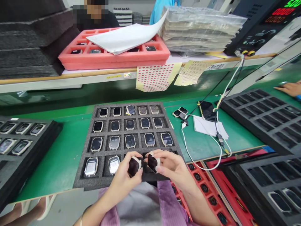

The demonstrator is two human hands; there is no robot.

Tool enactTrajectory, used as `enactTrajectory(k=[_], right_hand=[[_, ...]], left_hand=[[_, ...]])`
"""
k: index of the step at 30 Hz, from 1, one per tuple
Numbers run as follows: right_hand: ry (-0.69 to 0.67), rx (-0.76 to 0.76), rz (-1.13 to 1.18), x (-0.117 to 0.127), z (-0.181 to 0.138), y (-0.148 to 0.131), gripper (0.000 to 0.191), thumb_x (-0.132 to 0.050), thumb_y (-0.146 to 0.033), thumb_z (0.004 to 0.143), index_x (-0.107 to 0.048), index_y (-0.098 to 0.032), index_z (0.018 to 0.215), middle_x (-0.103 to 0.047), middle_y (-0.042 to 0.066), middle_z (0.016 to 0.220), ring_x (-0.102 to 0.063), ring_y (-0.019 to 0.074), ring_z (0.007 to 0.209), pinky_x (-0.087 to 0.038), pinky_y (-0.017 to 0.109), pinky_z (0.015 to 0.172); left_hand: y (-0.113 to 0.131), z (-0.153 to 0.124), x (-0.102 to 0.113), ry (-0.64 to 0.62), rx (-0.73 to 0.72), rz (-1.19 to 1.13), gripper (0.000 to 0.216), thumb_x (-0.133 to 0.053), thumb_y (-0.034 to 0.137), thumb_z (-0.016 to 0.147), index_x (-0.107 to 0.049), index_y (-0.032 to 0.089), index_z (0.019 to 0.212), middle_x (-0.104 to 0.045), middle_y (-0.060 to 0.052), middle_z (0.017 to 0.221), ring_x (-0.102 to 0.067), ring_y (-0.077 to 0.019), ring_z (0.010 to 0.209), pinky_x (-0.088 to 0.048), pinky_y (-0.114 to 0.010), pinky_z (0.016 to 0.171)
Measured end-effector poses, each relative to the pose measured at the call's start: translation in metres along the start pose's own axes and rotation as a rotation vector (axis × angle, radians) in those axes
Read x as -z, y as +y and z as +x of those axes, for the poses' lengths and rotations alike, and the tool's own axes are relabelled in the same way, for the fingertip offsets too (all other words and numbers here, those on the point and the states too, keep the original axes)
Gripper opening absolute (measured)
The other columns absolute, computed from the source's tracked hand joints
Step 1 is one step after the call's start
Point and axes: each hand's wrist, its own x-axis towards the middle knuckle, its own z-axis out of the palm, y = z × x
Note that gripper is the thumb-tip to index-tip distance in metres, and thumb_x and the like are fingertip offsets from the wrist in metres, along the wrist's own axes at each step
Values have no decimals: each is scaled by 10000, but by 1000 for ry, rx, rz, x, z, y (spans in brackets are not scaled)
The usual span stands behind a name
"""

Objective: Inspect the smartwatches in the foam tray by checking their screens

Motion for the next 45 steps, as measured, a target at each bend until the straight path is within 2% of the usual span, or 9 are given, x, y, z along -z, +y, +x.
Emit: enactTrajectory(k=[7,11,16,20,27,40,45], right_hand=[[-63,-74,-8,0,-2,-4,353,-689,-197,836,-635,-249,1181,-662,72,1099,-630,193,1023,-489,289,881],[-38,-42,-25,0,-2,-3,316,-698,-201,827,-667,-249,1138,-622,55,1129,-613,176,1014,-482,258,870],[-64,-32,-35,-1,0,-3,301,-720,-191,800,-695,-228,1098,-603,57,1045,-601,175,967,-480,257,837],[-70,-24,-34,-2,0,-3,318,-717,-192,801,-685,-228,1115,-591,63,1031,-599,178,945,-476,277,835],[-44,-47,-62,-1,-1,-3,304,-724,-229,786,-695,-216,1089,-570,63,976,-588,194,884,-493,288,745],[-53,-43,-93,-2,0,-6,304,-718,-232,792,-696,-221,1095,-567,65,973,-582,190,888,-481,296,776],[-31,-58,-95,-2,-1,-5,317,-727,-274,782,-688,-213,1091,-578,70,984,-586,202,884,-485,312,776]], left_hand=[[1,2,-2,29,17,-34,384,-564,125,800,-480,231,1159,-556,-15,993,-547,-172,898,-437,-240,767],[-4,2,-2,4,11,-48,405,-560,118,793,-468,246,1167,-560,-16,1026,-551,-182,935,-441,-246,778],[-4,0,0,-17,1,3,354,-522,69,774,-479,239,1081,-566,1,990,-533,-165,905,-419,-241,795],[-2,1,0,-11,3,6,350,-518,83,779,-471,232,1092,-559,-7,1002,-527,-177,938,-413,-250,809],[-1,1,0,5,-16,28,330,-516,74,769,-495,221,1063,-560,-12,974,-526,-179,893,-411,-252,788],[-2,-1,0,25,-10,18,333,-543,71,749,-524,226,1043,-577,2,923,-537,-169,826,-418,-237,737],[-2,-1,0,23,-11,16,349,-541,93,771,-502,225,1092,-571,-14,967,-539,-182,886,-418,-252,772]])
